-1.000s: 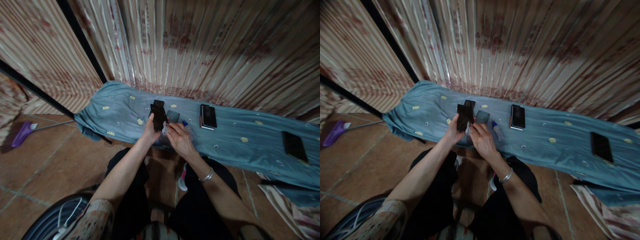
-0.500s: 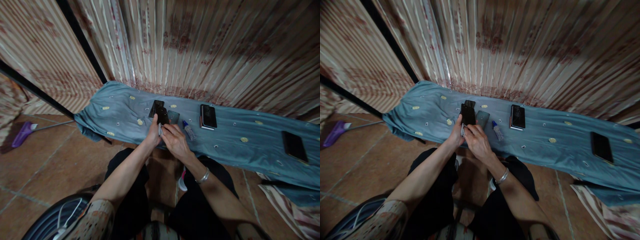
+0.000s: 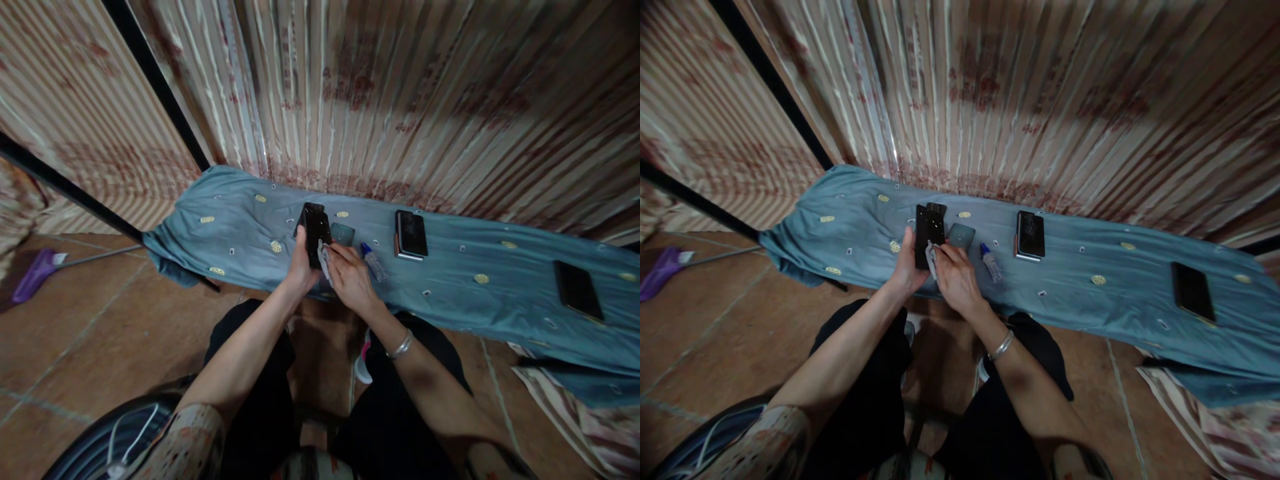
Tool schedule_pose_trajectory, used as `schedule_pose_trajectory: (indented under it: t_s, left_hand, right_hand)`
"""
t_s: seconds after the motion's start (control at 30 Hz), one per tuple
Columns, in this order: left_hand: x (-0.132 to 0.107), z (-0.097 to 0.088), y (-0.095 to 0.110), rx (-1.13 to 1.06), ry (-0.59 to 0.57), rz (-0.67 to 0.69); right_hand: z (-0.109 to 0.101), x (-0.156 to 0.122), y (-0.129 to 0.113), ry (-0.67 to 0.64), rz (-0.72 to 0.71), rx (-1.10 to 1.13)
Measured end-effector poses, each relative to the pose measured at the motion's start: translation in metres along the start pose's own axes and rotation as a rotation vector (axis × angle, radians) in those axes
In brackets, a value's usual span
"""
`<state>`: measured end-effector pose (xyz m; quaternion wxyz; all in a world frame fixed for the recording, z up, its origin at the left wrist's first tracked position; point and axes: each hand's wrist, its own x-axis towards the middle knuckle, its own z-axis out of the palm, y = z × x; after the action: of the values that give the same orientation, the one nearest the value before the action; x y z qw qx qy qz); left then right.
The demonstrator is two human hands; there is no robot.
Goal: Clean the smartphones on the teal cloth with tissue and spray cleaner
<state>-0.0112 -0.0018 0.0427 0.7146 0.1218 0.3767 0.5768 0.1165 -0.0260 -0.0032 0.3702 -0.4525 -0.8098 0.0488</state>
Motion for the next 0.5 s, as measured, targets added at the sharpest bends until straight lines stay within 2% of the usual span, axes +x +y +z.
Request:
schedule_pose_trajectory:
  t_s: [0.13, 0.33, 0.5]
  left_hand:
    - [-0.005, 0.003, -0.005, 0.024, -0.032, 0.003]
    - [-0.018, 0.012, -0.013, 0.07, -0.072, -0.092]
    - [-0.022, 0.011, -0.019, 0.065, -0.11, -0.106]
  right_hand:
    - [0.001, 0.004, 0.015, 0.009, 0.055, -0.054]
    - [0.003, 0.011, 0.035, 0.077, 0.13, -0.099]
    - [0.003, 0.013, 0.04, 0.09, 0.129, -0.062]
